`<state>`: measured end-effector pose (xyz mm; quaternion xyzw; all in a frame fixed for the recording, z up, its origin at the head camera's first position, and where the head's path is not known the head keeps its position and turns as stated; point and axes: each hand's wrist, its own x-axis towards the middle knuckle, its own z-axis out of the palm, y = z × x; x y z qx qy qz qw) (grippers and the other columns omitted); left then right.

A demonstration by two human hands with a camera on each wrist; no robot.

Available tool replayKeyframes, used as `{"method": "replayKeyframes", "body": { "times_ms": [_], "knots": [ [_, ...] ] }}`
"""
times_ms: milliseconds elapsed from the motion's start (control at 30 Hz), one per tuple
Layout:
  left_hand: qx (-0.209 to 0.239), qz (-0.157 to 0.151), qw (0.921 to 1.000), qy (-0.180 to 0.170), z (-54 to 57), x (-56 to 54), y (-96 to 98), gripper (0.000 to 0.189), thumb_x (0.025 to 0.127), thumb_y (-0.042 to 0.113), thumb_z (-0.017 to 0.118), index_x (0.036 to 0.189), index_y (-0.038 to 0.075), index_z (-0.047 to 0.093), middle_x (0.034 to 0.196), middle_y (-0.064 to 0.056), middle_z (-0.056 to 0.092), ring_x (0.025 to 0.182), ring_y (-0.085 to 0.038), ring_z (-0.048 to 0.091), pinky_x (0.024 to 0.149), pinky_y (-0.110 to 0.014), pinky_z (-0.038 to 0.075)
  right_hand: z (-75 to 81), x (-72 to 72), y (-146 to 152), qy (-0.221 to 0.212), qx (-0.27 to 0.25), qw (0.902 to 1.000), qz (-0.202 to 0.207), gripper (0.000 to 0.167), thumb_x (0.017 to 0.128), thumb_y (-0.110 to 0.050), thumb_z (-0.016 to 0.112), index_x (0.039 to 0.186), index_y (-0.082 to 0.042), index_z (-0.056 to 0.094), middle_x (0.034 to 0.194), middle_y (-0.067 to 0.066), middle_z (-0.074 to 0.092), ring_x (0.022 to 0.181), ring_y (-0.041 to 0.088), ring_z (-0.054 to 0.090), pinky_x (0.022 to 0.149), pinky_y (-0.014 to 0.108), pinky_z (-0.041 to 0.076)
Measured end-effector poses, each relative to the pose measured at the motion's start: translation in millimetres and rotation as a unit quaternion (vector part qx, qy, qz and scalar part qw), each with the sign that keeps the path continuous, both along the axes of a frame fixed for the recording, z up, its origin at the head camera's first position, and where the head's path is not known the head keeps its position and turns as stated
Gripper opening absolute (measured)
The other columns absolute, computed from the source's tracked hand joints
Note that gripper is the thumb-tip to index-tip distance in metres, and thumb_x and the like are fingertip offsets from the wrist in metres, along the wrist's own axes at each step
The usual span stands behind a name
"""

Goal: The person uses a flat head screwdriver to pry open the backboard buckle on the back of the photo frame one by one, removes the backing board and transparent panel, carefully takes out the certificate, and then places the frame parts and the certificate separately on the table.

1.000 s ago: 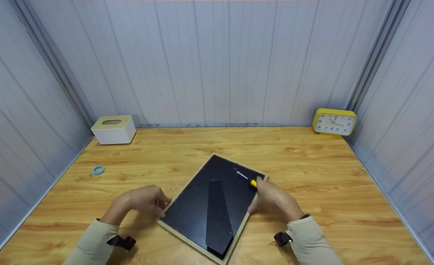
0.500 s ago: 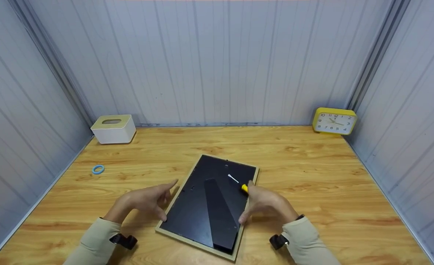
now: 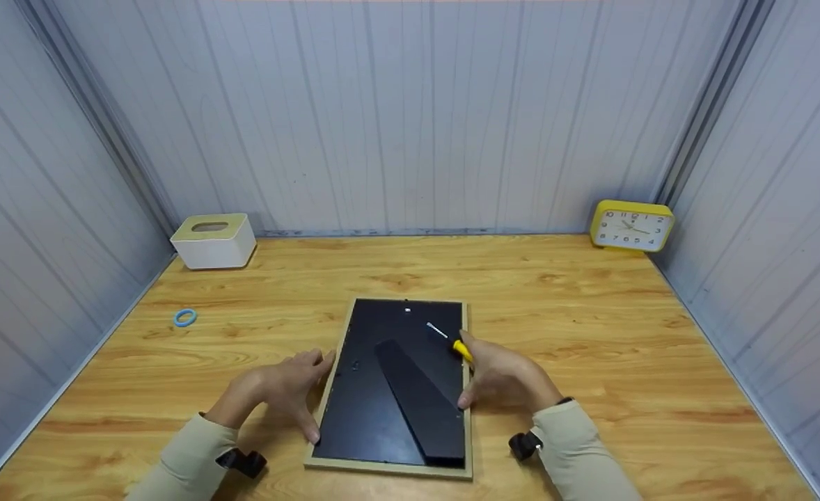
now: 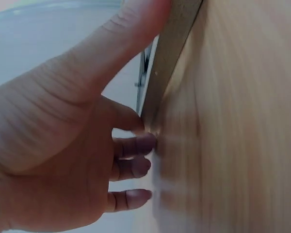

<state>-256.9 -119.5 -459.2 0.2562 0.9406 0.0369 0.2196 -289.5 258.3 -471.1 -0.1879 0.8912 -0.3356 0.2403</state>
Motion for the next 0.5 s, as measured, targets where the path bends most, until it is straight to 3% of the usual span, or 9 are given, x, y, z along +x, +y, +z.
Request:
{"method": "replayKeyframes", "body": {
  "times_ms": [267, 500],
  "knots": [
    [-0.034, 0.005, 0.9993, 0.015, 6.6, 9.6, 13.4, 0.147, 0.054, 0.081, 0.078, 0.158, -0.001, 0.016, 0.152, -0.016, 0.033, 0.14, -0.027, 0.031, 0.117, -0.048, 0.027, 5.1, -16.2, 0, -0.004, 0.011, 0.9987, 0.051, 0.126, 0.067, -0.008, 0.093, 0.158, 0.004, 0.006, 0.161, 0.028, 0.014, 0.146, 0.042, 0.019, 0.115, 0.056, 0.024],
    [-0.033, 0.005, 0.9993, 0.019, 5.4, 12.1, 15.4, 0.146, 0.054, 0.08, 0.079, 0.157, -0.003, 0.017, 0.156, -0.017, 0.029, 0.145, -0.03, 0.026, 0.118, -0.047, 0.024, 4.3, -18.0, 0, -0.013, 0.023, 0.9989, 0.038, 0.127, 0.066, -0.007, 0.093, 0.16, 0.0, 0.008, 0.162, 0.026, 0.017, 0.146, 0.039, 0.021, 0.115, 0.055, 0.025]
  ]
}}
